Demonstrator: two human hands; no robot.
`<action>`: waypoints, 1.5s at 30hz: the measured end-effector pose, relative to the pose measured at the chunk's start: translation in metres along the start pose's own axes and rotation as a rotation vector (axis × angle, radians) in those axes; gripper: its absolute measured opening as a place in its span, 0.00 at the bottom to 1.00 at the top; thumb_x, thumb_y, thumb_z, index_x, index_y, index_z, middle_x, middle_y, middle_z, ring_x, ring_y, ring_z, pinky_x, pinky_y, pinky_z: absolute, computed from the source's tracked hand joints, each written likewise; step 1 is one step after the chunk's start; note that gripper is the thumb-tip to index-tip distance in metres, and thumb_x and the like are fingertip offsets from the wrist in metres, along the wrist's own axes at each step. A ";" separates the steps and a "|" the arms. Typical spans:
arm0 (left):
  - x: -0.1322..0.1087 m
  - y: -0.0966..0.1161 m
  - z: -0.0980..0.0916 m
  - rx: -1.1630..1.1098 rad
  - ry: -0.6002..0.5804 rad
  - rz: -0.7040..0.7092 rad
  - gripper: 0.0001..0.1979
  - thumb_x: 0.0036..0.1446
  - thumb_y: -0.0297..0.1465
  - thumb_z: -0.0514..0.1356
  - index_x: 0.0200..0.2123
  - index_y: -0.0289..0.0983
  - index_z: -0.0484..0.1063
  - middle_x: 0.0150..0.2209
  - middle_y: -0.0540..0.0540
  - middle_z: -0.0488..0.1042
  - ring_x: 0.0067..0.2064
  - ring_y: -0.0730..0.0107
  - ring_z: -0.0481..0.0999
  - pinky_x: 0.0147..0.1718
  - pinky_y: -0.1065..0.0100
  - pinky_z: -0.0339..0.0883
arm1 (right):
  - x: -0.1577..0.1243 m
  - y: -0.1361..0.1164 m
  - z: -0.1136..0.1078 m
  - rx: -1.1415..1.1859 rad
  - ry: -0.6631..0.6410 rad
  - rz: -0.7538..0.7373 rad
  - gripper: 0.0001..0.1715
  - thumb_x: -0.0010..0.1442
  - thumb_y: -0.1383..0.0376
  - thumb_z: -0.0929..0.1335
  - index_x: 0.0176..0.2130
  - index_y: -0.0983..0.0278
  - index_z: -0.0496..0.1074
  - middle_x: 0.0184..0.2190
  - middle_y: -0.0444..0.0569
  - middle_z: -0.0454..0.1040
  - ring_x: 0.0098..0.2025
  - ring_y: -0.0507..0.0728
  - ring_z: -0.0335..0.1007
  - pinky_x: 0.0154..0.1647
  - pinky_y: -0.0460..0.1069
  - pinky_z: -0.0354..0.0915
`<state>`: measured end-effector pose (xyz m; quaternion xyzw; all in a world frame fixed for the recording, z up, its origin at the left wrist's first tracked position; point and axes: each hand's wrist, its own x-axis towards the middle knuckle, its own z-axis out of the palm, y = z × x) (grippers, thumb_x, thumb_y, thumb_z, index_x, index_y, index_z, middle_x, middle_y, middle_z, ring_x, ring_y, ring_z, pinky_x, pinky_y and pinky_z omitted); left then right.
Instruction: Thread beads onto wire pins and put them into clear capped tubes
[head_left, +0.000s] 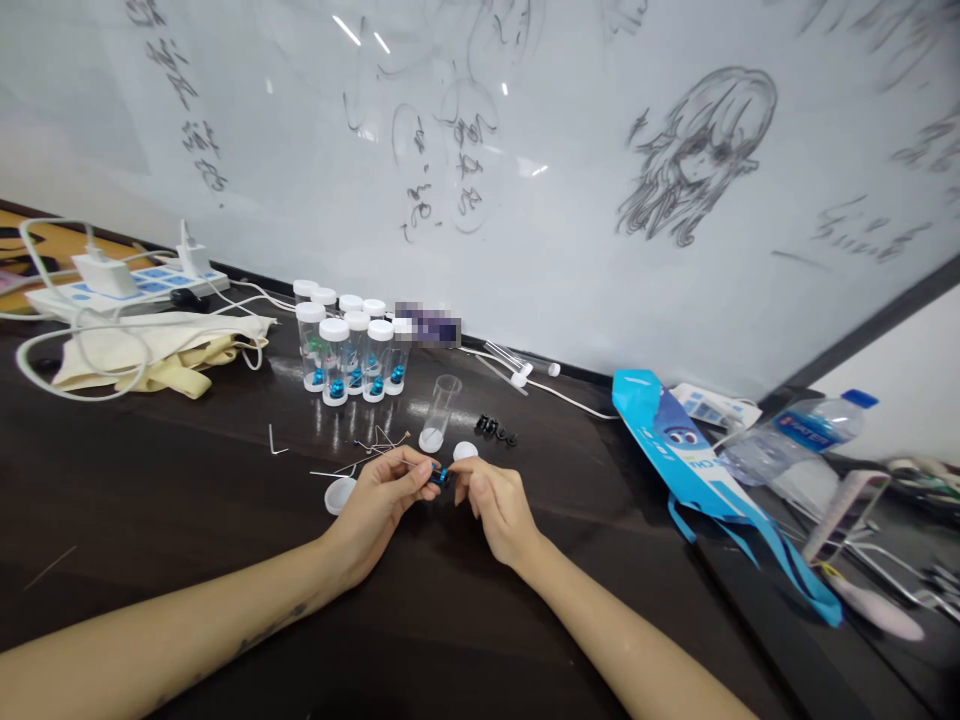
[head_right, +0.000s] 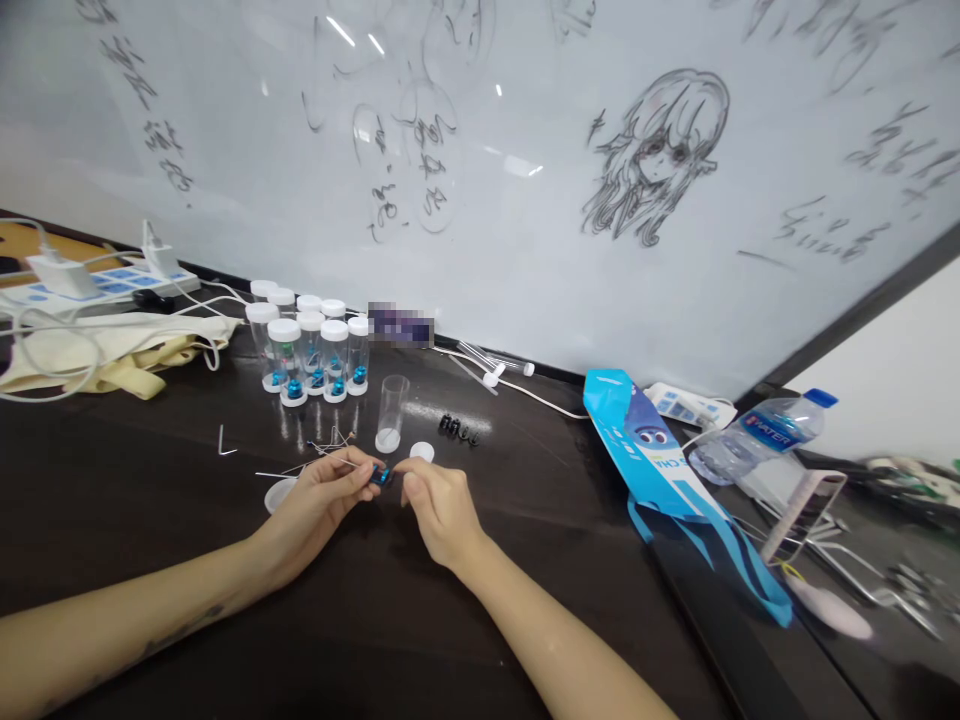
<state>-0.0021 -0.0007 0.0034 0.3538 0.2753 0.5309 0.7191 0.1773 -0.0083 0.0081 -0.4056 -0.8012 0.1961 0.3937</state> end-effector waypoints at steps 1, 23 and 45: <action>0.000 0.000 0.000 -0.002 -0.002 0.002 0.07 0.49 0.31 0.69 0.26 0.35 0.76 0.27 0.50 0.73 0.29 0.76 0.71 0.33 0.74 0.66 | 0.000 0.000 0.000 -0.004 -0.004 0.002 0.29 0.71 0.53 0.51 0.41 0.64 0.73 0.24 0.46 0.71 0.25 0.52 0.67 0.29 0.46 0.62; -0.001 0.001 0.000 -0.006 0.008 0.002 0.07 0.48 0.31 0.70 0.26 0.35 0.76 0.27 0.50 0.74 0.29 0.75 0.71 0.34 0.73 0.65 | 0.001 -0.003 0.000 -0.019 -0.002 0.027 0.31 0.71 0.52 0.50 0.38 0.64 0.73 0.24 0.46 0.70 0.25 0.53 0.67 0.29 0.46 0.61; -0.003 0.001 0.004 0.129 -0.065 0.028 0.07 0.50 0.33 0.68 0.32 0.36 0.78 0.26 0.49 0.75 0.28 0.73 0.71 0.31 0.71 0.66 | 0.004 -0.006 -0.001 -0.107 -0.086 0.027 0.13 0.69 0.59 0.60 0.36 0.63 0.66 0.25 0.43 0.69 0.25 0.51 0.64 0.30 0.45 0.59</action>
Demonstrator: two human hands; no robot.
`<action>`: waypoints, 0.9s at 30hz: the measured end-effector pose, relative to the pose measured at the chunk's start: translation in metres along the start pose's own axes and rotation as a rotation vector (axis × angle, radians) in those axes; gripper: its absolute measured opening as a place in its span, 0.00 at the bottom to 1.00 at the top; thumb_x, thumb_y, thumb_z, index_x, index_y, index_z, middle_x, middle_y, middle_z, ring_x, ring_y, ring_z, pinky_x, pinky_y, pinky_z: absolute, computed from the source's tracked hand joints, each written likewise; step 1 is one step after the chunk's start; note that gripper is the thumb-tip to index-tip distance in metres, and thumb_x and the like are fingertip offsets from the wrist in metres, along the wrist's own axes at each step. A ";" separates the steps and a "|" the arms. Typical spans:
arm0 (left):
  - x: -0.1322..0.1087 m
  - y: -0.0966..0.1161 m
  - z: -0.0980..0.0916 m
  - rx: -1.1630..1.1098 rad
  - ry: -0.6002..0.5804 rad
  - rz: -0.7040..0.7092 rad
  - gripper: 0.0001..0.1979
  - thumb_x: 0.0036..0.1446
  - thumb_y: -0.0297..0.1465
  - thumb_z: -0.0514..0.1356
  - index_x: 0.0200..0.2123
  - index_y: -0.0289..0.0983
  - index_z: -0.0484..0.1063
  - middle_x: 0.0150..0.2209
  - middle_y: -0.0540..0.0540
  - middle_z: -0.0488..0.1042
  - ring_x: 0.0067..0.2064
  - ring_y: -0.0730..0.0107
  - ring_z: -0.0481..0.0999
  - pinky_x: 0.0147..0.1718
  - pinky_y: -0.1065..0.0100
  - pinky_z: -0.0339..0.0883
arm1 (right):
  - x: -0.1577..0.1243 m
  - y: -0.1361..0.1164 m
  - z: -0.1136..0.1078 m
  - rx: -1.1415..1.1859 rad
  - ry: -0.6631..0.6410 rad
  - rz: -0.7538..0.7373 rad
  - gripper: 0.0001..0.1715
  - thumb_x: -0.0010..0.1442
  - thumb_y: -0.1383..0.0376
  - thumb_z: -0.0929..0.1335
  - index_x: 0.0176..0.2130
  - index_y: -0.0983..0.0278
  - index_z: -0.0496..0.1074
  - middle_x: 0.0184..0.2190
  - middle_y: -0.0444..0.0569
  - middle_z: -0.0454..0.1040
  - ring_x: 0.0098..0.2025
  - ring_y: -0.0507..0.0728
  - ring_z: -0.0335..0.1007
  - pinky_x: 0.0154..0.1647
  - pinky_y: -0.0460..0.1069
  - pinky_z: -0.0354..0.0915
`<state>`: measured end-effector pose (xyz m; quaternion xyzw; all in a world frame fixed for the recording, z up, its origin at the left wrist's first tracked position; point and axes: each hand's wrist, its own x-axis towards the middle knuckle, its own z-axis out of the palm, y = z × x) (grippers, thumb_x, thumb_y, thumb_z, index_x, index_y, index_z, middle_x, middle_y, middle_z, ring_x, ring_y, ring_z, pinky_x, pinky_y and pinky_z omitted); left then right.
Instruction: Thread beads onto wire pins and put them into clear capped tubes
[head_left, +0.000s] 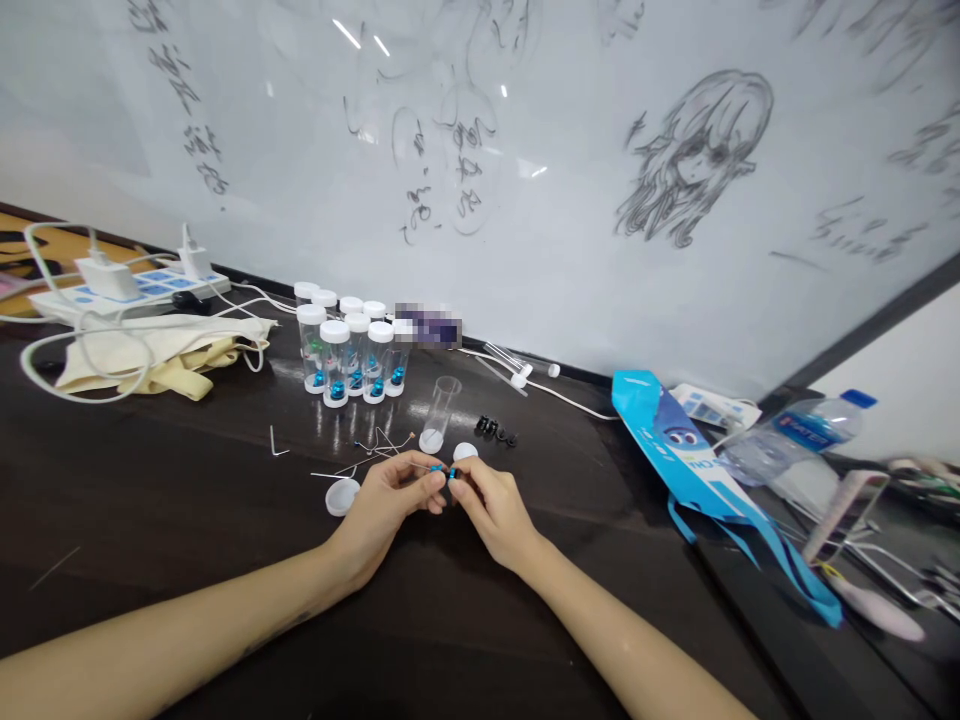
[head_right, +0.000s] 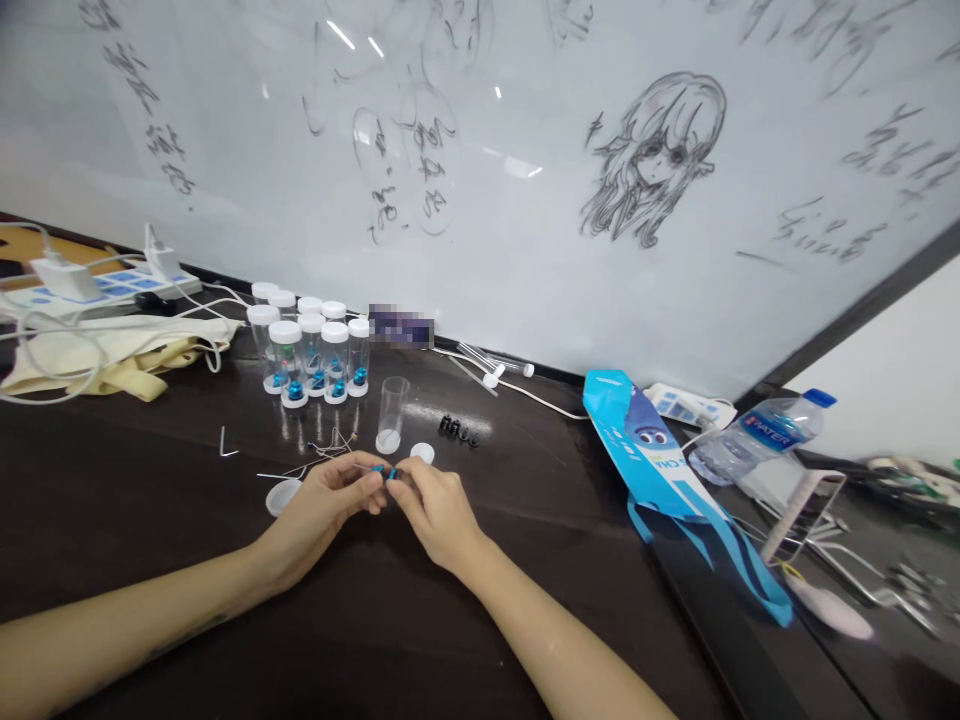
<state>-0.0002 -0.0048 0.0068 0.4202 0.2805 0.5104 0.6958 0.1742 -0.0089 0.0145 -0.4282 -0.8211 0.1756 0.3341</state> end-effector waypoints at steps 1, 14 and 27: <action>0.000 0.000 0.000 0.018 -0.006 0.009 0.06 0.50 0.32 0.68 0.31 0.35 0.78 0.25 0.49 0.74 0.27 0.73 0.70 0.29 0.72 0.65 | 0.000 0.000 0.000 -0.004 -0.003 -0.001 0.13 0.69 0.59 0.60 0.36 0.63 0.66 0.25 0.43 0.68 0.25 0.51 0.64 0.30 0.45 0.59; -0.001 0.002 -0.001 0.206 0.026 0.070 0.05 0.51 0.32 0.68 0.30 0.36 0.78 0.23 0.50 0.73 0.26 0.73 0.68 0.29 0.71 0.62 | 0.000 0.001 0.000 0.156 -0.146 0.010 0.23 0.72 0.56 0.53 0.30 0.63 0.62 0.21 0.41 0.69 0.22 0.49 0.64 0.29 0.44 0.60; -0.002 -0.001 0.004 -0.051 -0.153 0.038 0.10 0.63 0.36 0.55 0.40 0.37 0.72 0.28 0.50 0.65 0.27 0.73 0.65 0.27 0.70 0.61 | 0.005 0.007 0.002 0.577 0.188 0.176 0.19 0.70 0.54 0.58 0.38 0.64 0.67 0.23 0.41 0.65 0.16 0.46 0.56 0.16 0.42 0.51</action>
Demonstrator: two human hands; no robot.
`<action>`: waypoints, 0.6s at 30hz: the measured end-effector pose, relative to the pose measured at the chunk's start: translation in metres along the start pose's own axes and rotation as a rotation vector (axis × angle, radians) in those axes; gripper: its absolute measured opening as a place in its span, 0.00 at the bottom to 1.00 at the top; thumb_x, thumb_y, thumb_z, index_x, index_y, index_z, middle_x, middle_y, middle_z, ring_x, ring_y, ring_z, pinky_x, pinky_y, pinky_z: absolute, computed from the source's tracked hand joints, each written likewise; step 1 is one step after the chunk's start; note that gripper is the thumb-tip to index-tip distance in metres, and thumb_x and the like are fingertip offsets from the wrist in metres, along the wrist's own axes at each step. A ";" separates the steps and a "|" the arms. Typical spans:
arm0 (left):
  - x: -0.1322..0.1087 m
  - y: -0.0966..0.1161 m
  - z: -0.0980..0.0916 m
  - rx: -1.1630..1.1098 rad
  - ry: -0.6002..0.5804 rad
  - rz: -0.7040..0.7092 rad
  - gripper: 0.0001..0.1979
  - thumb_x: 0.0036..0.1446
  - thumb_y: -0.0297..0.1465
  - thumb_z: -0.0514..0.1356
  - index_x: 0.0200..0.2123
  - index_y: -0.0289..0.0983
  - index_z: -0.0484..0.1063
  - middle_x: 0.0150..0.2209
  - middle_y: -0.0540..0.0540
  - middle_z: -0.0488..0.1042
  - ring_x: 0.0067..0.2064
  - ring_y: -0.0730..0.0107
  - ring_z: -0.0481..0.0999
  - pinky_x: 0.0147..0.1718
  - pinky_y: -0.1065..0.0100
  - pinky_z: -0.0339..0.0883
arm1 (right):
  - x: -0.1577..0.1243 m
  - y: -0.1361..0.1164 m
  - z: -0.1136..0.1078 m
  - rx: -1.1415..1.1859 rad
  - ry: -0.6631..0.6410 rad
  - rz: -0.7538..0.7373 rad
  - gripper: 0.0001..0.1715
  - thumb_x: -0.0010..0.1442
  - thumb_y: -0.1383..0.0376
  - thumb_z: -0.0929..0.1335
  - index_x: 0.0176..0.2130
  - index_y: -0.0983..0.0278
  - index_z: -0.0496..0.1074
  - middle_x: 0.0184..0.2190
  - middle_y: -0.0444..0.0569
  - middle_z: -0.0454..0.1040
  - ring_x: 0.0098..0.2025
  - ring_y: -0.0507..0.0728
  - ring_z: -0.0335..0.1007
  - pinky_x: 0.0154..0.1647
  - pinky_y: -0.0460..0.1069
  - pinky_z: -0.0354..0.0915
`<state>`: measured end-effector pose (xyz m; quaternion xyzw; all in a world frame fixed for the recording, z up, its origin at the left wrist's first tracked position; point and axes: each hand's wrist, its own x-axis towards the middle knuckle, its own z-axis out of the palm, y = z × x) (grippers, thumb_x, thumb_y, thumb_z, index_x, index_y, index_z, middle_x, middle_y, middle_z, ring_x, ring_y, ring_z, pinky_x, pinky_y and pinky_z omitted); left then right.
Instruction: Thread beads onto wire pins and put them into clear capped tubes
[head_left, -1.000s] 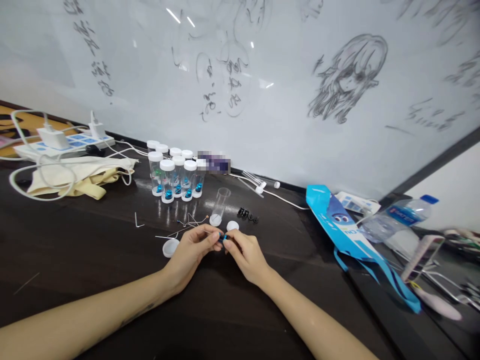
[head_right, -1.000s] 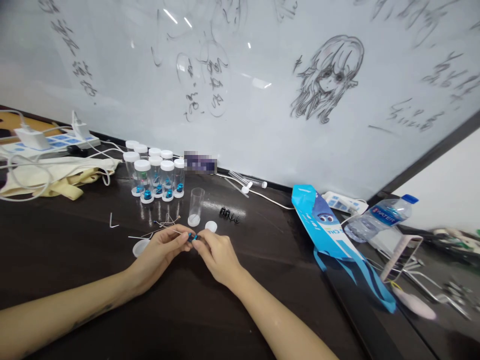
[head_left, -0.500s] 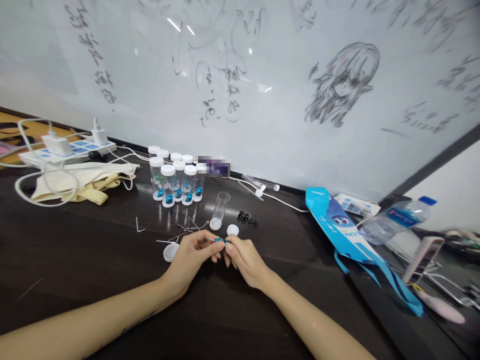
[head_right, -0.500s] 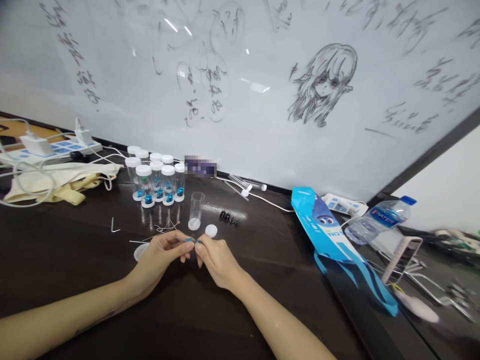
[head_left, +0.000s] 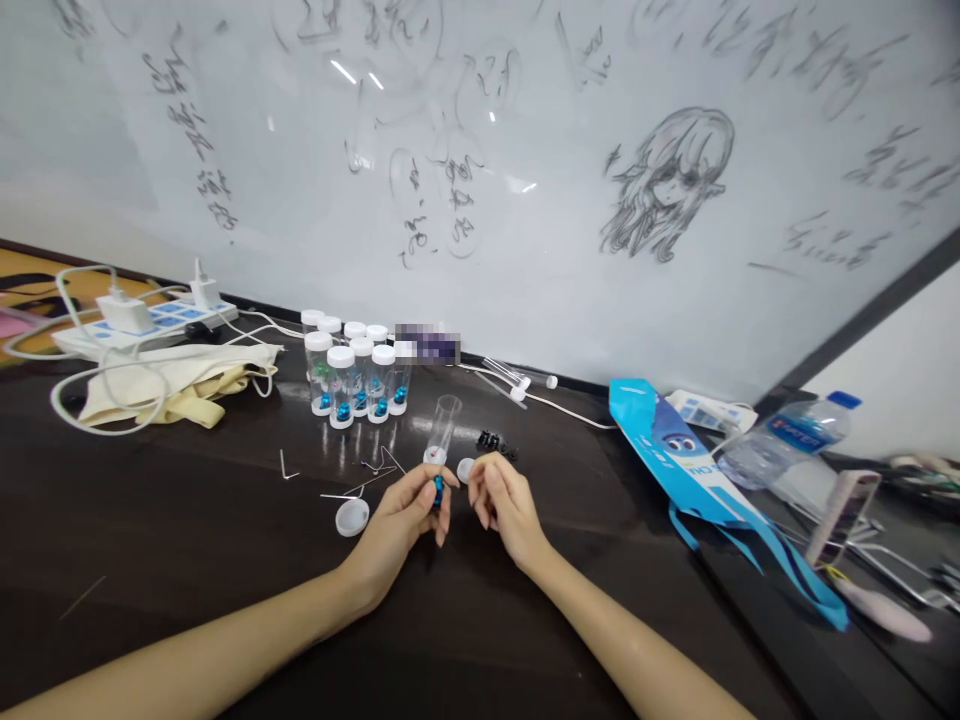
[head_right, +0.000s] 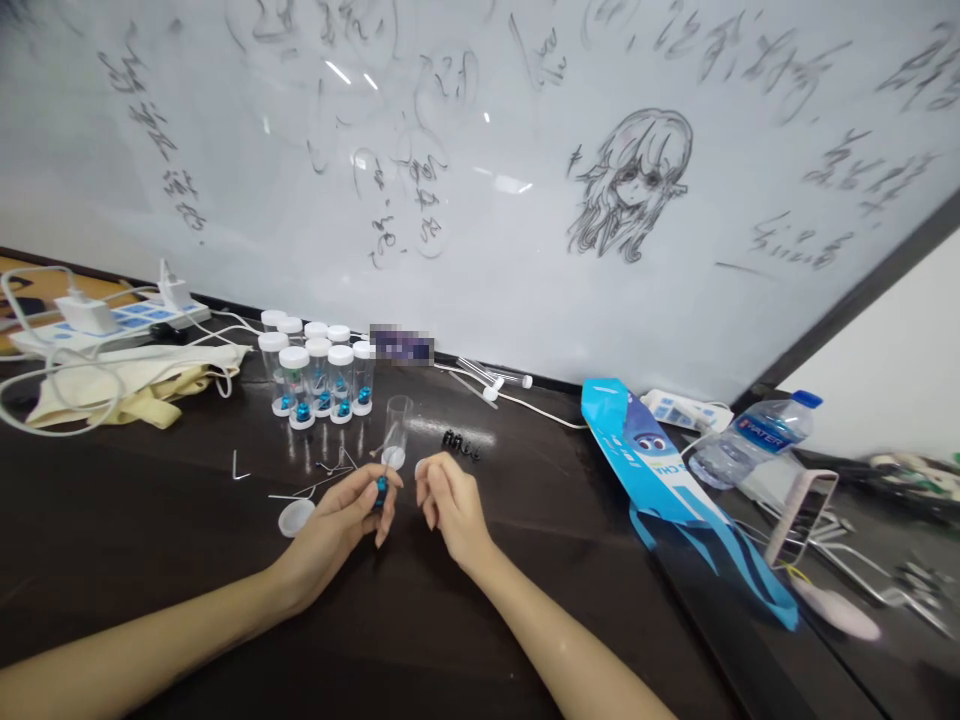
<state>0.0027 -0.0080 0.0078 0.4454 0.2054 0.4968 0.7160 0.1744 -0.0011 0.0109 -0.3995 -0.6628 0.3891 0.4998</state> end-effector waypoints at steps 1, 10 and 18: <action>0.000 -0.001 0.000 0.002 -0.029 -0.023 0.11 0.64 0.36 0.54 0.40 0.36 0.72 0.27 0.50 0.64 0.25 0.74 0.62 0.24 0.71 0.58 | 0.002 -0.003 -0.001 0.051 0.044 -0.005 0.17 0.69 0.54 0.59 0.41 0.63 0.68 0.26 0.42 0.66 0.18 0.46 0.58 0.16 0.42 0.52; 0.006 0.005 -0.003 0.042 -0.144 -0.143 0.16 0.65 0.41 0.50 0.42 0.35 0.69 0.23 0.54 0.58 0.19 0.79 0.52 0.19 0.73 0.41 | 0.021 -0.060 -0.006 0.016 -0.007 -0.064 0.09 0.62 0.63 0.68 0.33 0.65 0.76 0.23 0.43 0.71 0.20 0.49 0.66 0.22 0.45 0.64; 0.033 0.041 -0.020 0.559 0.339 0.434 0.10 0.60 0.36 0.59 0.44 0.41 0.68 0.40 0.48 0.70 0.41 0.66 0.71 0.40 0.67 0.64 | 0.042 -0.117 -0.024 -0.382 0.241 -0.409 0.10 0.64 0.70 0.65 0.35 0.63 0.76 0.28 0.44 0.74 0.25 0.51 0.75 0.30 0.47 0.71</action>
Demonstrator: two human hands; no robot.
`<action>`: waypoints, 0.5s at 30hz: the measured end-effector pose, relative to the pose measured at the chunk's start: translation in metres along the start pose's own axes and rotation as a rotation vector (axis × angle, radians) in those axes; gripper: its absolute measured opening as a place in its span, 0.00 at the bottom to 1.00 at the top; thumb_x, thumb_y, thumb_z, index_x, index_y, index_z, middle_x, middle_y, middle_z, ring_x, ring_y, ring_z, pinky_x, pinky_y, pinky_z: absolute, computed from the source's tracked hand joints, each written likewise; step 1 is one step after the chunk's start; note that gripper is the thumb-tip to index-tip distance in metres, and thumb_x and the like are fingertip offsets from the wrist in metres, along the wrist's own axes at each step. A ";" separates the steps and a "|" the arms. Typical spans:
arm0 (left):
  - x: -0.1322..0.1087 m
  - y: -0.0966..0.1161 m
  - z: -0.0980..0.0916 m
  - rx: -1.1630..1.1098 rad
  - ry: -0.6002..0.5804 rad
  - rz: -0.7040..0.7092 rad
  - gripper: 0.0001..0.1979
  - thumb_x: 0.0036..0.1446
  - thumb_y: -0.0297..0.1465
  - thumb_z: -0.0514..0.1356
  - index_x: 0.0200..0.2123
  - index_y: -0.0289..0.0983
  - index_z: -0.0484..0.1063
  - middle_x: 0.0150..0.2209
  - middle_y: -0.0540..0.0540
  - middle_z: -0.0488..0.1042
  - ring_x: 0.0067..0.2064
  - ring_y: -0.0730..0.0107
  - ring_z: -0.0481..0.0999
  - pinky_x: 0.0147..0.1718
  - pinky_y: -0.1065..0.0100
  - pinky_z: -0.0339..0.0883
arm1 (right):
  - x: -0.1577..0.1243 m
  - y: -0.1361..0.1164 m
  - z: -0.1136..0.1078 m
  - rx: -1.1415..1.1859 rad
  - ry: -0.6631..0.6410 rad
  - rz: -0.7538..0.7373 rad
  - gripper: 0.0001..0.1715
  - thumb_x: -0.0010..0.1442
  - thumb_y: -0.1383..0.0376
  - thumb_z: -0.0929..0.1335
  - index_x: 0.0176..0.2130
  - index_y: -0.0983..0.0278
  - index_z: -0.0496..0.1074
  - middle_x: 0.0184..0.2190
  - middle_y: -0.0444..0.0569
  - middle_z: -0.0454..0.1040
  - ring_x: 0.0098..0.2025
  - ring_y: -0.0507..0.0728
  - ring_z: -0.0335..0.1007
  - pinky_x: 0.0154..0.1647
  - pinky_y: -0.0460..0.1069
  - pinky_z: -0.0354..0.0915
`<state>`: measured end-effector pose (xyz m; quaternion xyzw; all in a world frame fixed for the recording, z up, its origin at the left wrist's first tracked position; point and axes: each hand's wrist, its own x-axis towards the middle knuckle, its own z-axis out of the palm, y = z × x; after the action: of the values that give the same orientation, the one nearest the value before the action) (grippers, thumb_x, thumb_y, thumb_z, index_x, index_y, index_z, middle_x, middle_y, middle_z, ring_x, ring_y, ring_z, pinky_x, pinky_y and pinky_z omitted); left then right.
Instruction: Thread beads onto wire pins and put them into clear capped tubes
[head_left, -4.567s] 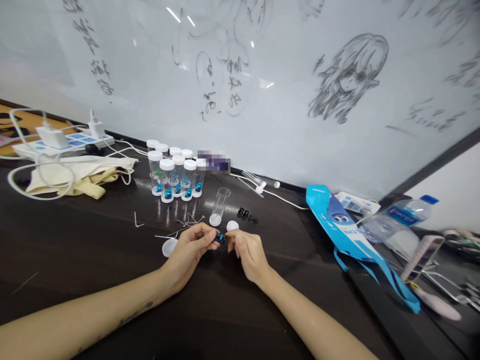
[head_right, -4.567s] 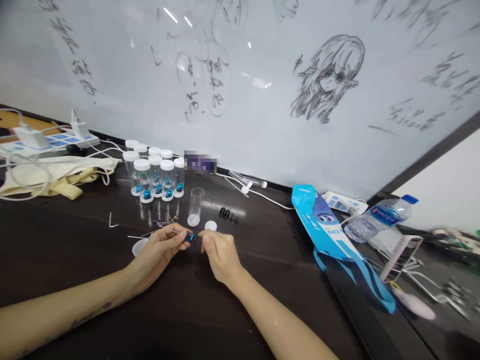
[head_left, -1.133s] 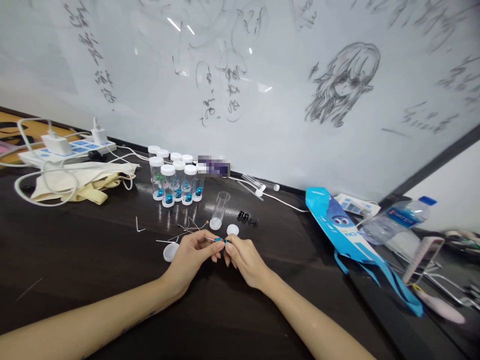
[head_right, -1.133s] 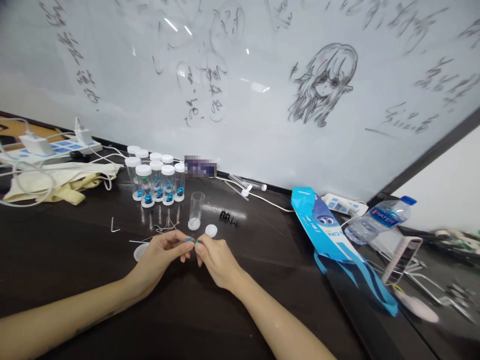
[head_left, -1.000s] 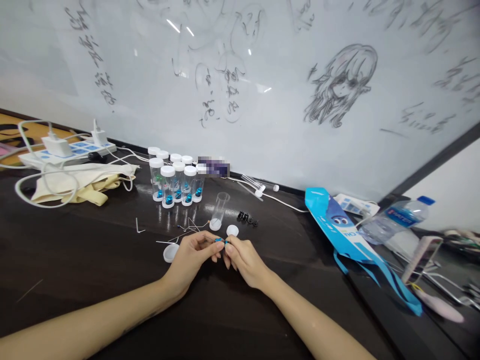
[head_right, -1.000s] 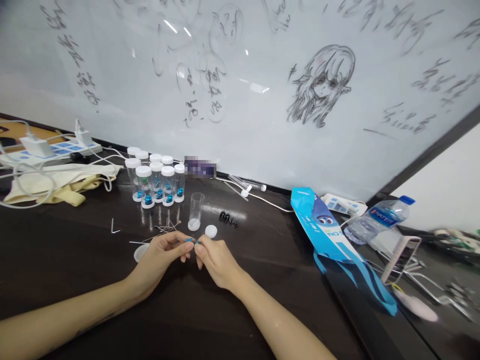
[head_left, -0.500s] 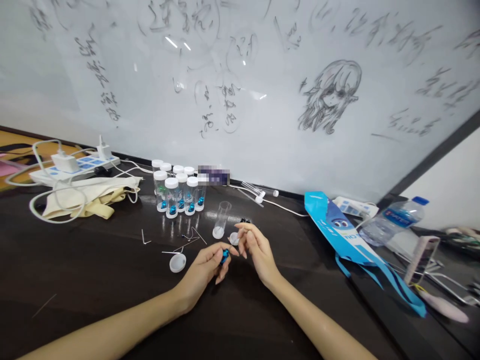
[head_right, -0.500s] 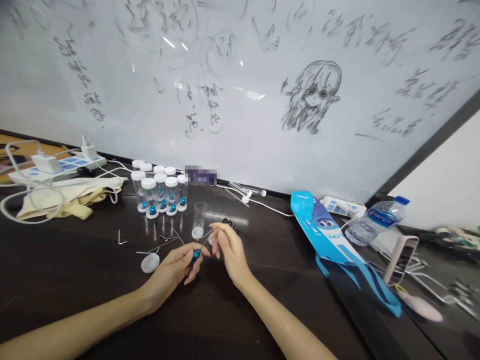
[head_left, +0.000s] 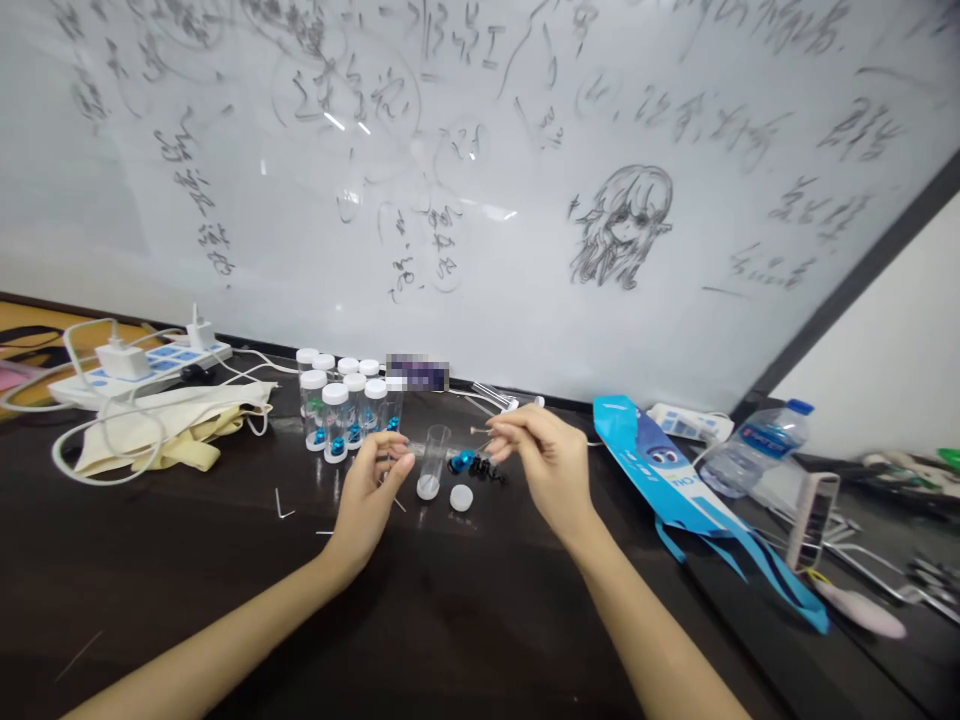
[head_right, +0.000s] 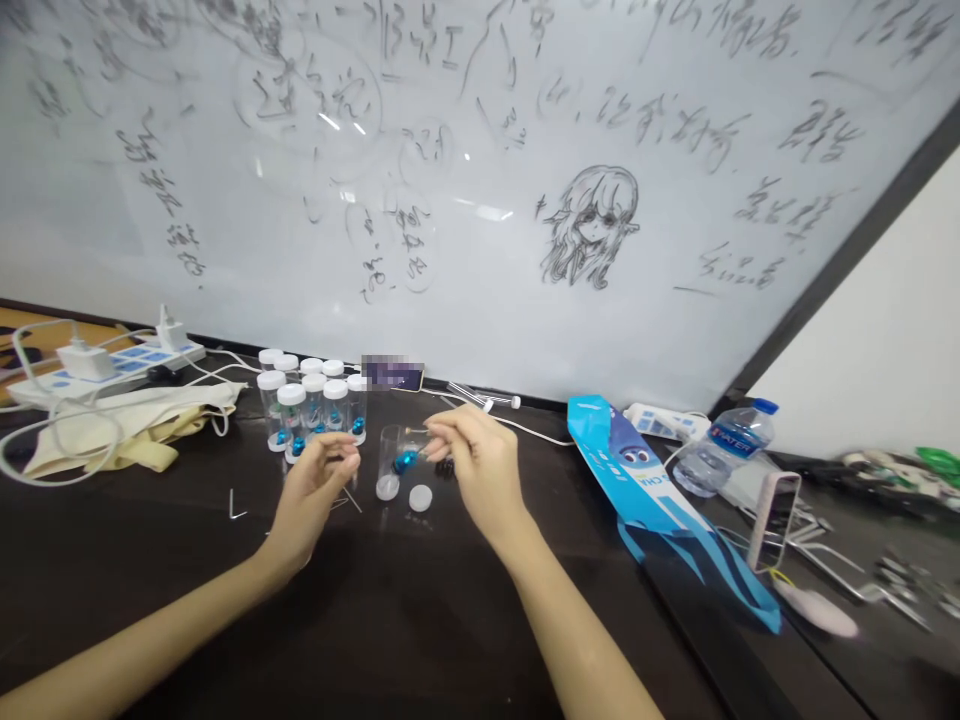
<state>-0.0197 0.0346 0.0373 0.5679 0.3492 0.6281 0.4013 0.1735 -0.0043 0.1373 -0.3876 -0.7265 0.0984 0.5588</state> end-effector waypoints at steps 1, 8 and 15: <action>0.006 -0.004 -0.002 0.050 -0.009 0.034 0.12 0.58 0.35 0.61 0.45 0.41 0.67 0.44 0.46 0.70 0.46 0.64 0.71 0.44 0.65 0.64 | 0.003 -0.002 -0.001 -0.007 0.052 -0.017 0.11 0.64 0.71 0.65 0.35 0.63 0.76 0.28 0.44 0.74 0.26 0.51 0.75 0.31 0.47 0.71; 0.026 -0.035 0.010 0.229 -0.245 0.018 0.25 0.51 0.30 0.66 0.52 0.41 0.64 0.52 0.41 0.72 0.56 0.57 0.69 0.57 0.51 0.58 | 0.006 0.006 0.008 -0.030 0.153 -0.039 0.11 0.65 0.71 0.64 0.38 0.62 0.75 0.33 0.46 0.74 0.31 0.53 0.78 0.35 0.48 0.73; 0.020 -0.026 0.010 0.146 -0.249 0.018 0.15 0.52 0.32 0.66 0.45 0.41 0.72 0.45 0.45 0.76 0.49 0.58 0.75 0.51 0.56 0.67 | 0.004 0.014 0.013 -0.078 0.098 -0.020 0.11 0.66 0.70 0.63 0.38 0.62 0.75 0.33 0.46 0.75 0.32 0.53 0.78 0.37 0.48 0.73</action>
<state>-0.0081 0.0640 0.0242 0.6722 0.3363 0.5295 0.3933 0.1686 0.0117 0.1273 -0.4063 -0.7054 0.0456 0.5790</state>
